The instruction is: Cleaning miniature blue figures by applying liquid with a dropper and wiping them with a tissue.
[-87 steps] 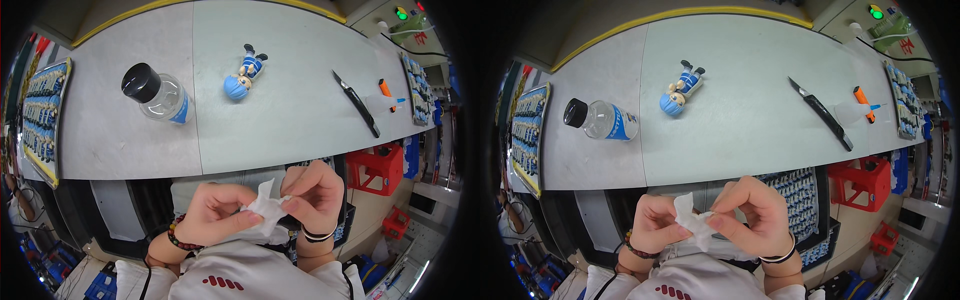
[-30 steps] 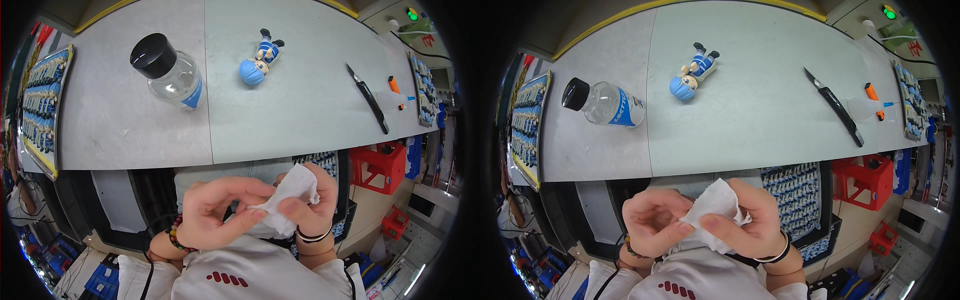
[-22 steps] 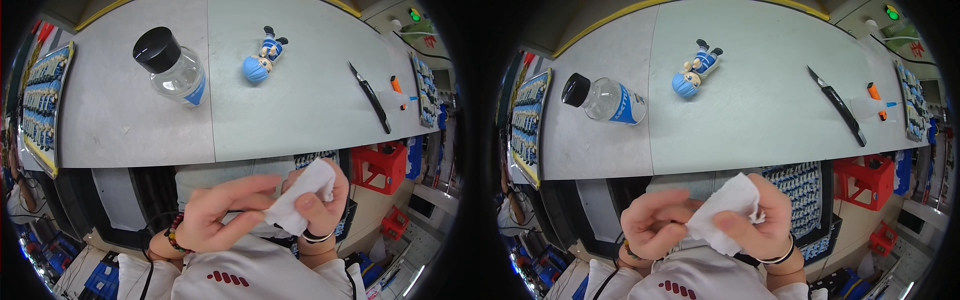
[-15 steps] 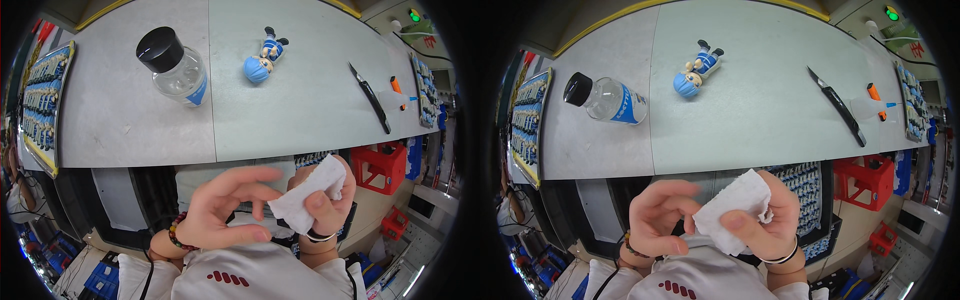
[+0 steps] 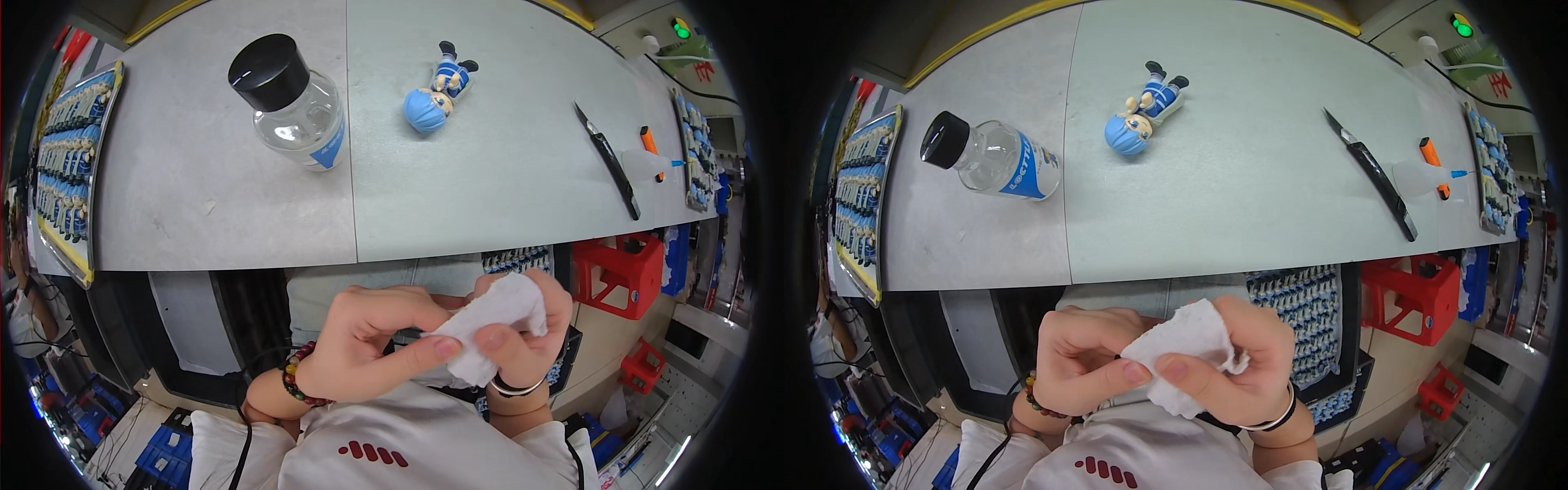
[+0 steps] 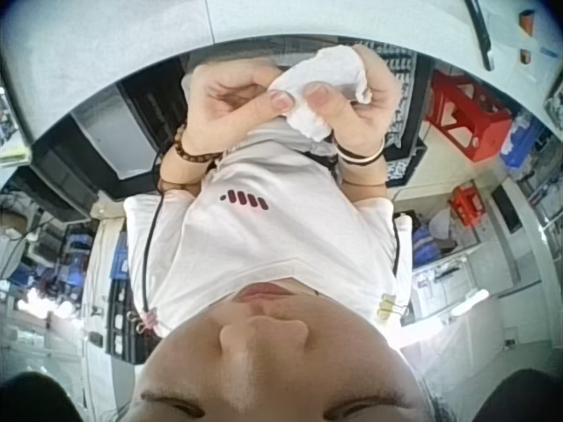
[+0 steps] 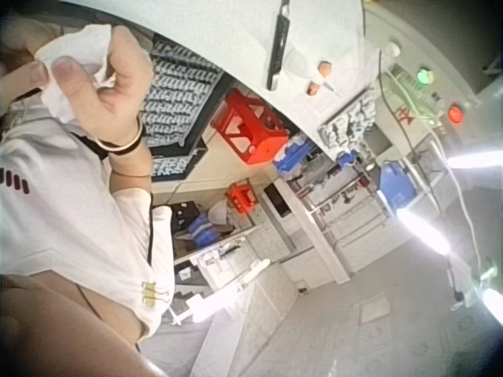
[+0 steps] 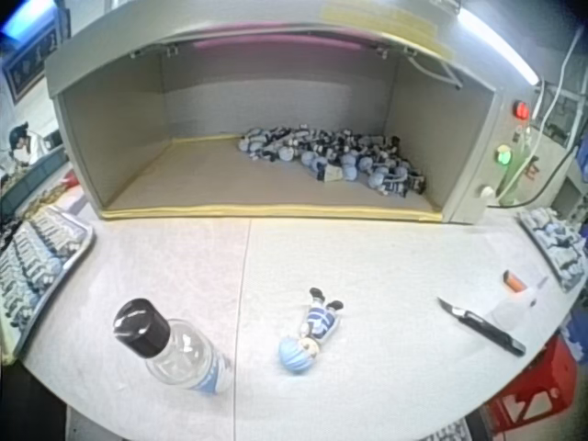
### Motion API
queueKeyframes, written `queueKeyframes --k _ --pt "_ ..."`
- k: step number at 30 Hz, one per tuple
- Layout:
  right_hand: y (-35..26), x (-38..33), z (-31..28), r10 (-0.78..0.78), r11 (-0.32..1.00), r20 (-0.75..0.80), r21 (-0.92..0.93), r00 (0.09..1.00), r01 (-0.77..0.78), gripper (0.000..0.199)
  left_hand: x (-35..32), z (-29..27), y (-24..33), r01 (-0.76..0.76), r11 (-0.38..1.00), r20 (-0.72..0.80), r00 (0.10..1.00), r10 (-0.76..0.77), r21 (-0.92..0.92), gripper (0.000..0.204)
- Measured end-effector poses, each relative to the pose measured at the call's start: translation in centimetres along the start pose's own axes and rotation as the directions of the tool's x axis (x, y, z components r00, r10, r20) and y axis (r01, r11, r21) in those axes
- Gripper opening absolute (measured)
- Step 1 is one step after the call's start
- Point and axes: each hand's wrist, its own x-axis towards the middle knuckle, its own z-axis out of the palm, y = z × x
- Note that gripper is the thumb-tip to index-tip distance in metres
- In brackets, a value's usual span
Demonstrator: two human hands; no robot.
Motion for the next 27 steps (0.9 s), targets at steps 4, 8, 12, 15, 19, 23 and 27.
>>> queueKeyframes --k 4,8,12,15,19,23,27 --pt "0.0 -0.2 0.0 0.012 1.000 -0.067 0.000 0.998 -0.012 0.015 0.1 0.0 0.3 -0.048 0.997 -0.005 0.999 0.048 0.066 0.013" --pt "0.0 -0.1 -0.3 -0.111 0.991 -0.294 -0.109 0.949 0.082 0.019 0.1 0.9 1.6 -0.053 0.979 -0.082 0.994 0.071 0.195 0.012" --pt "-1.9 2.8 -0.7 -0.299 0.823 -0.414 -0.567 0.860 0.013 0.036 -0.2 0.3 1.2 -0.324 0.848 -0.099 0.912 0.398 0.419 0.012" --pt "-1.7 4.6 -2.3 -0.344 0.503 -0.278 -0.861 0.897 -0.074 0.054 -0.3 0.0 1.6 -0.361 0.782 -0.035 0.898 0.438 0.508 0.009" --pt "-0.9 5.4 -3.0 -0.677 0.124 -0.003 -0.986 0.736 0.110 0.058 -0.4 0.1 1.9 -0.371 0.742 -0.036 0.883 0.468 0.558 0.009" --pt "-0.7 3.4 -2.4 -0.828 0.434 -0.058 -0.696 0.558 0.572 0.037 -0.5 0.3 2.3 -0.356 0.756 -0.065 0.884 0.463 0.549 0.010" --pt "0.1 1.6 3.1 -0.754 0.656 -0.120 -0.170 0.646 0.735 0.018 -0.7 0.6 2.5 -0.323 0.742 -0.028 0.908 0.417 0.587 0.014"
